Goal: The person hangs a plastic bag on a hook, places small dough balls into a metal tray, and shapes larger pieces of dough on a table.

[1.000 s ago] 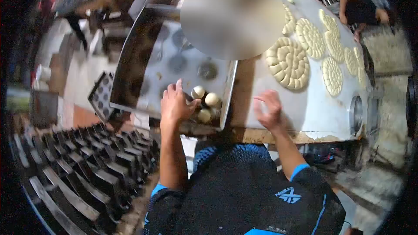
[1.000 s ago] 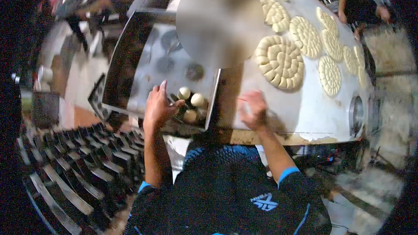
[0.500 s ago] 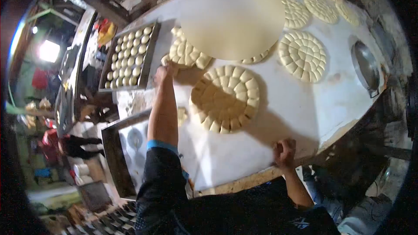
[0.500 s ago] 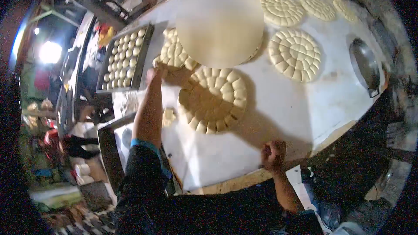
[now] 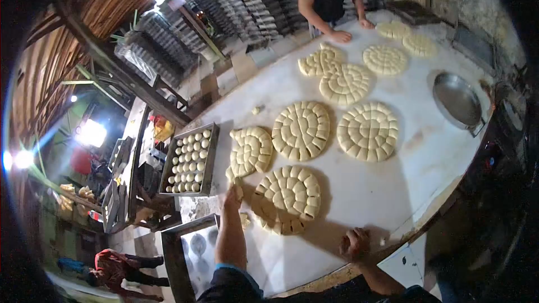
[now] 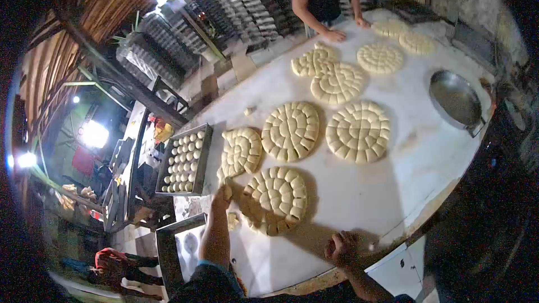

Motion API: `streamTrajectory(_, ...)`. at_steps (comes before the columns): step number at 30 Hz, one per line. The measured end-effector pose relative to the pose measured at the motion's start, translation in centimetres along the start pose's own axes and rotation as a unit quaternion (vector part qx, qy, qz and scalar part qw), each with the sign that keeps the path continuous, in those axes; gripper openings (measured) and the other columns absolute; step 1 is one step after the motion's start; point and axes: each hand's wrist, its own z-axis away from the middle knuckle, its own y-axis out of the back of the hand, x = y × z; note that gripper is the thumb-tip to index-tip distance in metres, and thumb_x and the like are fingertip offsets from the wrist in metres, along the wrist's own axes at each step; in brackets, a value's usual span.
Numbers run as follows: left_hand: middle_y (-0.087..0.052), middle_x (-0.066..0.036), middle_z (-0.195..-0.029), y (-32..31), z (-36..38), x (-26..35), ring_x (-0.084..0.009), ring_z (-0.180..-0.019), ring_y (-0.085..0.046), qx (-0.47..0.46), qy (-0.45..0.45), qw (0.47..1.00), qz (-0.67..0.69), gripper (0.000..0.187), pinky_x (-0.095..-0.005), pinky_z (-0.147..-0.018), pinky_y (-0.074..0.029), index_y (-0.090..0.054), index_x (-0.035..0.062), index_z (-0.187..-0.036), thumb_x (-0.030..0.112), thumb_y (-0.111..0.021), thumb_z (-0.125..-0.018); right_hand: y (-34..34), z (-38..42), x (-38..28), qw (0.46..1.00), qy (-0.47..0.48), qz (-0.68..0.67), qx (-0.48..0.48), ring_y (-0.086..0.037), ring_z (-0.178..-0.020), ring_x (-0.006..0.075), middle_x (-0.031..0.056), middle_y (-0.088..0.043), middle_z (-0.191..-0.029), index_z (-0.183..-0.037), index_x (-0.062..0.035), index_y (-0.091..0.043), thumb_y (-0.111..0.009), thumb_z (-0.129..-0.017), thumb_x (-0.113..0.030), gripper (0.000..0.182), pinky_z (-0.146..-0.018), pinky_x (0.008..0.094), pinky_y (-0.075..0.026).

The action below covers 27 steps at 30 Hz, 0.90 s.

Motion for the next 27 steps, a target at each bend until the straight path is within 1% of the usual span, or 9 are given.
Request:
streamTrajectory(3, -0.062, -0.004, -0.073, -2.3, 8.2, -0.4, -0.0195, -0.057, -0.060, -0.024, 0.107, 0.982, 0.155, 0.021, -0.0323, -0.045, -0.049, -0.063, 0.0127, -0.092, 0.033, -0.056, -0.094, -1.4, 0.9, -0.2, 0.996, 0.034, 0.012, 0.079, -0.051, -0.068, 0.0309, 0.0111, -0.049, -0.067, -0.068, -0.0095, -0.050, -0.064, -0.071, -0.014, 0.015, -0.067, 0.0447, -0.037)
streamTrajectory(6, -0.056, -0.001, -0.067, -2.4, 19.2, -0.7, -0.0157, -0.052, -0.055, -0.099, 0.054, 0.983, 0.142, 0.020, -0.0302, -0.041, -0.043, -0.060, 0.0116, -0.092, 0.031, -0.056, -0.094, -2.2, 1.8, 0.5, 0.997, 0.004, -0.054, 0.057, -0.050, -0.065, 0.0209, 0.0067, -0.052, -0.069, -0.072, -0.0050, -0.051, -0.065, -0.078, -0.018, 0.020, -0.060, 0.0351, -0.040)
streamTrajectory(8, -0.052, 0.001, -0.065, -0.7, 21.8, -4.0, -0.0134, -0.049, -0.051, -0.402, 0.031, 0.876, 0.263, 0.018, -0.0267, -0.044, -0.042, -0.056, 0.0095, -0.095, 0.028, -0.056, -0.094, -4.0, 2.5, 1.3, 0.975, -0.097, -0.200, 0.026, -0.051, -0.065, 0.0103, 0.0028, -0.054, -0.066, -0.078, -0.0052, -0.057, -0.065, -0.085, -0.022, 0.020, -0.058, 0.0278, -0.043)
streamTrajectory(10, -0.057, -0.003, -0.080, -3.6, 33.9, -6.3, -0.0156, -0.067, -0.058, -0.156, -0.140, 0.976, 0.065, 0.022, -0.0278, -0.053, -0.047, -0.057, 0.0041, -0.101, 0.024, -0.060, -0.093, -2.4, 3.1, -5.7, 0.925, -0.111, -0.342, -0.124, -0.057, -0.071, 0.0102, 0.0034, -0.062, -0.081, -0.103, -0.0070, -0.059, -0.058, -0.094, -0.034, 0.028, -0.059, 0.0275, -0.046)
streamTrajectory(14, -0.053, -0.008, -0.109, -2.9, 43.8, -13.2, -0.0111, -0.090, -0.057, -0.241, -0.246, 0.939, 0.008, 0.050, -0.0256, -0.071, -0.050, -0.035, 0.0066, -0.130, 0.008, -0.066, -0.091, -3.4, 7.7, -17.6, 0.762, -0.234, -0.567, -0.208, -0.060, -0.079, 0.0129, 0.0047, -0.062, -0.094, -0.119, -0.0051, -0.054, -0.057, -0.097, -0.033, 0.036, -0.064, 0.0292, -0.050)
streamTrajectory(17, -0.058, -0.008, -0.100, 0.8, 46.2, -13.2, -0.0101, -0.088, -0.059, -0.203, -0.304, 0.926, -0.094, 0.036, -0.0231, -0.074, -0.049, -0.041, 0.0047, -0.123, 0.004, -0.060, -0.093, -6.7, 9.8, -15.4, 0.916, -0.062, -0.365, -0.158, -0.057, -0.078, 0.0112, 0.0034, -0.060, -0.092, -0.116, -0.0047, -0.054, -0.065, -0.092, -0.021, 0.031, -0.065, 0.0277, -0.050)
streamTrajectory(23, -0.061, -0.008, -0.074, 3.6, 44.9, -13.4, -0.0125, -0.069, -0.058, 0.041, -0.314, 0.934, -0.165, 0.021, -0.0282, -0.062, -0.046, -0.048, 0.0012, -0.105, 0.021, -0.051, -0.100, -1.6, 6.3, -9.0, 0.935, -0.148, -0.322, -0.006, -0.055, -0.082, 0.0119, 0.0029, -0.057, -0.096, -0.115, -0.0020, -0.056, -0.063, -0.090, -0.025, 0.035, -0.072, 0.0269, -0.048)
streamTrajectory(25, -0.055, -0.013, -0.073, 2.4, 45.6, -14.0, -0.0271, -0.068, -0.055, 0.012, -0.310, 0.931, -0.192, 0.024, -0.0382, -0.066, -0.046, -0.048, -0.0014, -0.097, 0.022, -0.050, -0.099, 1.2, 4.1, -5.6, 0.953, -0.144, -0.251, 0.092, -0.054, -0.084, 0.0156, 0.0042, -0.057, -0.093, -0.113, -0.0025, -0.054, -0.057, -0.095, -0.032, 0.035, -0.075, 0.0303, -0.047)
streamTrajectory(27, -0.053, -0.015, -0.083, 1.8, 43.4, -17.5, -0.0323, -0.082, -0.054, -0.029, -0.494, 0.789, -0.363, 0.022, -0.0416, -0.073, -0.045, -0.051, 0.0014, -0.098, 0.023, -0.055, -0.095, 0.7, 4.0, 2.6, 0.979, -0.098, -0.158, 0.086, -0.054, -0.086, 0.0218, 0.0117, -0.055, -0.091, -0.105, -0.0022, -0.053, -0.054, -0.096, -0.033, 0.031, -0.079, 0.0354, -0.046)
